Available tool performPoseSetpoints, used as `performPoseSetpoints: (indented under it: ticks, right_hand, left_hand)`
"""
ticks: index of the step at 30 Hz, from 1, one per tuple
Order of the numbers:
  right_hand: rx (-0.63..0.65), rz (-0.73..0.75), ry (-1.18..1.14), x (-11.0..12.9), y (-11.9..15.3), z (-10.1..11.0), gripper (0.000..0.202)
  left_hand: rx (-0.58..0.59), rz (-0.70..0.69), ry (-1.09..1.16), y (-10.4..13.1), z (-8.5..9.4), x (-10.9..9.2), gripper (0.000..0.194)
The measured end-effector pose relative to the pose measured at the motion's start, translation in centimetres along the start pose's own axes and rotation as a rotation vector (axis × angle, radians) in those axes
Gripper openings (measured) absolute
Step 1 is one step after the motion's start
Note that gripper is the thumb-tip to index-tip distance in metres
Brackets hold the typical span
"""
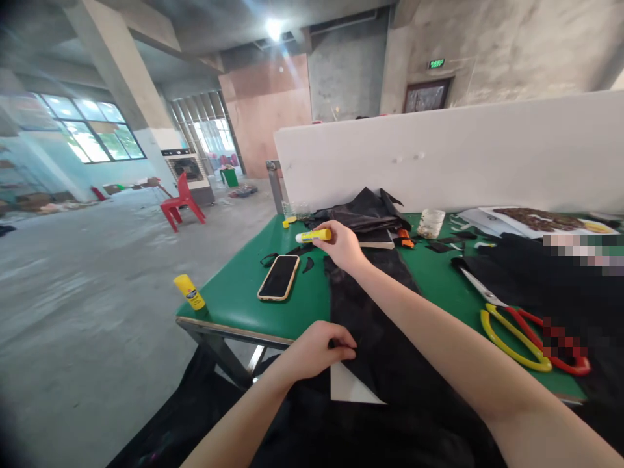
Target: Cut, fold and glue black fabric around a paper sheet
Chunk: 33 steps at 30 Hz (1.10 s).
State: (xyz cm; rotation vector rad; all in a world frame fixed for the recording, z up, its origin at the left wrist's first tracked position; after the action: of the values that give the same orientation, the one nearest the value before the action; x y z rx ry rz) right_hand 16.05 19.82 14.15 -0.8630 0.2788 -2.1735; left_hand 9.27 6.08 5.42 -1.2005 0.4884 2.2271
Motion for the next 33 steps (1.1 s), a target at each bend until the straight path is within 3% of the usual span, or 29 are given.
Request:
performPoseSetpoints:
  ticks: [2,4,6,10,14,19,25,27,31,33]
  right_hand:
    - [-0.048,-0.039,-0.158,1.5,3.9,2.3,0.032]
    - [-0.091,-0.142,-0.748,2.6,8.5,3.9,0.03]
    - [-0.165,-0.255,-1.077,3.4,13.1,4.7,0.028]
    - [-0.331,-0.386,-1.39,3.5,19.7,4.2,0.03]
    - [-0.432,-0.445,-1.507,2.6,22.2,2.2,0.026]
    - [-0.468,-0.507,-1.48,3.2,23.2,1.0,0.025]
    - [-0.566,-0.47,-1.12,4.6,24.0,1.3,0.022]
    - [-0.525,-0.465,-0.938,5.4,23.9,1.4,0.023]
    - [-0.319,-0.608,-0.454,7.4,23.4,1.7,0.026]
    - [-0.271,-0.61,-0.471,8.1,23.0,1.8,0.027]
  left_hand:
    - [0.0,-0.001,-0.004,0.0,0.0,-0.3,0.014]
    - [-0.005,0.002,-0.015,-0.1,-0.1,-0.5,0.014]
    - [-0.007,0.013,-0.024,-0.1,-0.2,-0.7,0.015]
    - [-0.013,0.02,-0.035,-0.2,-0.4,-0.9,0.014]
    - [0.003,0.034,-0.059,-0.2,-0.4,-1.0,0.014]
    - [0.121,0.064,-0.047,-1.0,0.0,-0.9,0.018]
    - [0.257,0.106,-0.092,-1.9,0.5,-0.7,0.025]
    - [0.265,0.118,-0.095,-1.9,0.5,-0.7,0.026]
    - [0.297,0.129,-0.111,-2.1,0.9,-1.0,0.026]
    - [0.353,0.126,-0.133,-2.5,1.2,-1.4,0.025]
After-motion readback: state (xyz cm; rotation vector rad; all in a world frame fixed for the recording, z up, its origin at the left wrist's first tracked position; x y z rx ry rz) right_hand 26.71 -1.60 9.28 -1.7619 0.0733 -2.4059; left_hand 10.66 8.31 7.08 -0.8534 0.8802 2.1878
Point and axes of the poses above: each hand's wrist, its own y-axis away from the middle knuckle, its own z-axis out of the back of the hand, x = y × z, the point moved 4 cm from there along -y, towards the middle knuckle, and after that the axes turned 10 degrees about x, right-handed, at the moved point
